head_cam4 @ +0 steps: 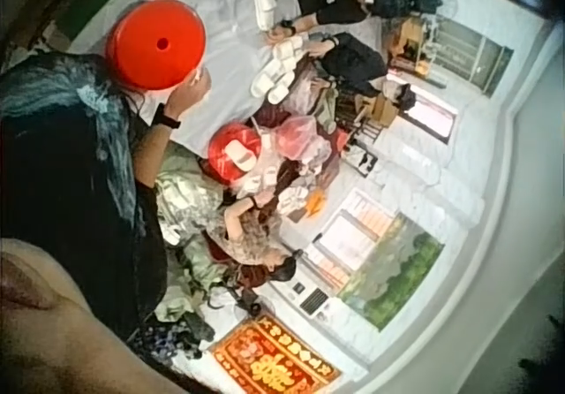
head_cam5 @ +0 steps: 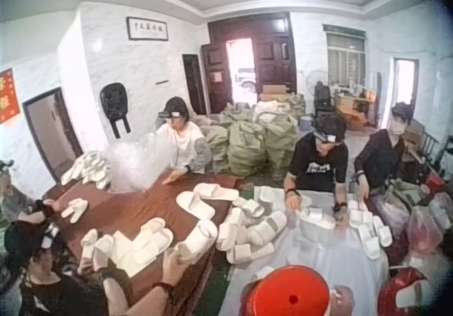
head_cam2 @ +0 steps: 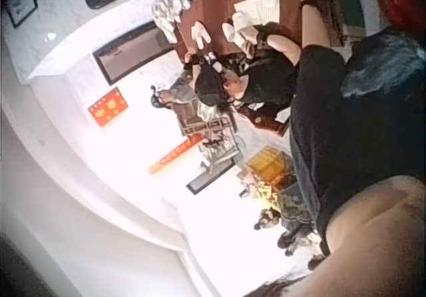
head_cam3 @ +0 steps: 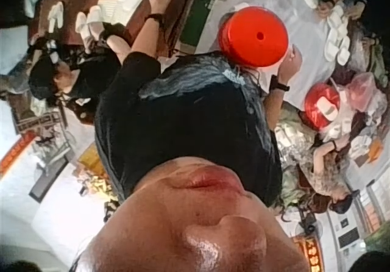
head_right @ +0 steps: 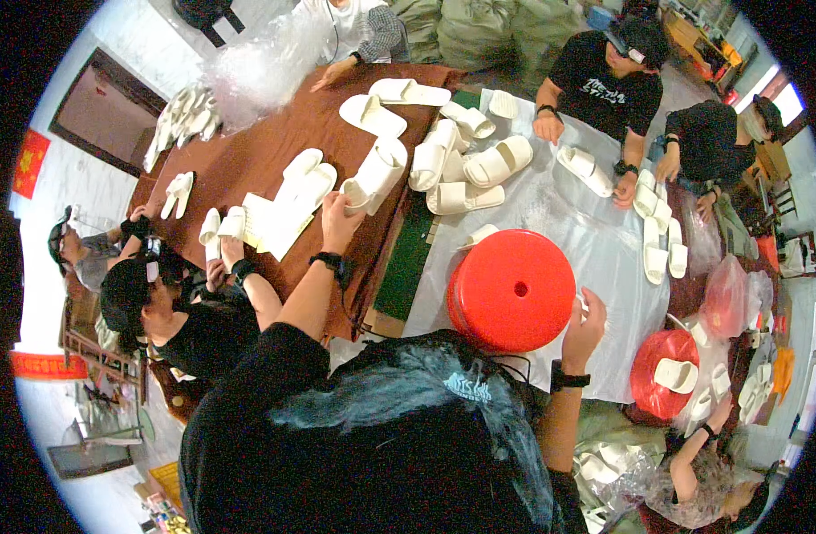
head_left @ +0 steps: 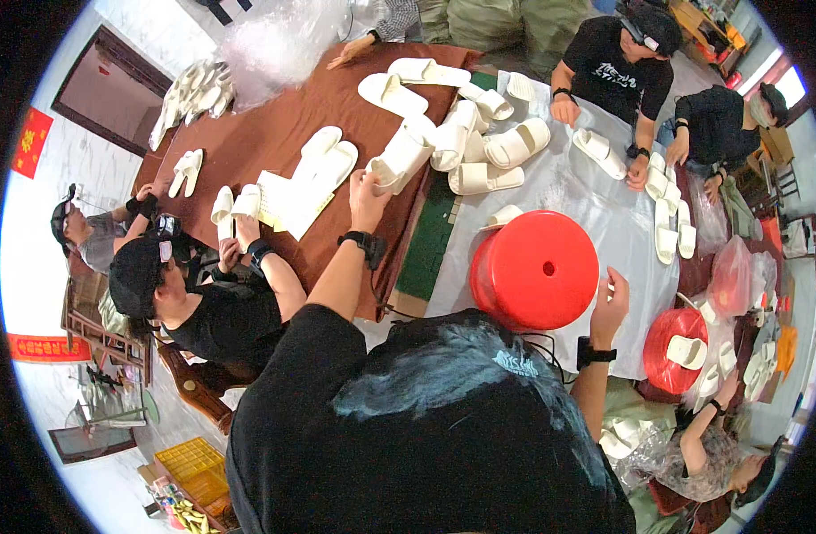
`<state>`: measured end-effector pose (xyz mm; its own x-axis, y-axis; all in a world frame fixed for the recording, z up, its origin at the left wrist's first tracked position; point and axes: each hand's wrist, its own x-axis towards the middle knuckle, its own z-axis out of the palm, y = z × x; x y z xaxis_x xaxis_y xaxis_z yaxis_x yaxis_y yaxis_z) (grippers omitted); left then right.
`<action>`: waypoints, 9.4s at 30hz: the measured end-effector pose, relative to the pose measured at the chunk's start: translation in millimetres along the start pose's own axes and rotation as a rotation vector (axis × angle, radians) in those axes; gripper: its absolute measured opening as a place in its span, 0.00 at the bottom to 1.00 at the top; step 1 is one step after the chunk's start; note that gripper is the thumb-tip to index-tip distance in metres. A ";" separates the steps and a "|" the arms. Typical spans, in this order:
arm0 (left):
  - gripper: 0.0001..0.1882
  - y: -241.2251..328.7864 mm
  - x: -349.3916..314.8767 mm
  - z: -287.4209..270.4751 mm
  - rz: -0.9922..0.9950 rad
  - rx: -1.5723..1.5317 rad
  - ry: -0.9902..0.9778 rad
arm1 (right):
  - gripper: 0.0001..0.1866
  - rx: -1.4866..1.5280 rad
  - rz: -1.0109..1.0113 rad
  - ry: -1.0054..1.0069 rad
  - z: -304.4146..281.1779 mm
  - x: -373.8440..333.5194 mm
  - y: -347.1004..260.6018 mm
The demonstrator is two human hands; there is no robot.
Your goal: Assembling and inspecting white slippers at a manufacturing table.
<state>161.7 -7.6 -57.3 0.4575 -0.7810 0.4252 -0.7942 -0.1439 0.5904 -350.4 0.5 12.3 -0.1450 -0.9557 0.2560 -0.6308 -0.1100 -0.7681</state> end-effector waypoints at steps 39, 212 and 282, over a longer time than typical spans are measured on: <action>0.11 291.0 -63.7 62.6 1.327 -0.039 -0.627 | 0.18 0.819 0.304 0.105 -110.8 25.8 42.9; 0.06 358.5 4.7 -110.5 0.167 -1.148 -0.367 | 0.20 0.436 0.058 -0.010 4.5 105.1 58.4; 0.07 241.2 -133.2 31.7 0.457 0.061 -0.570 | 0.10 0.033 -0.328 -0.755 -46.7 -55.9 -16.1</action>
<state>-103.5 42.4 6.7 -0.1911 -0.9636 0.1871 -0.8845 0.2517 0.3928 -367.8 68.5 37.7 0.6019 -0.7985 0.0151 -0.5278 -0.4120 -0.7428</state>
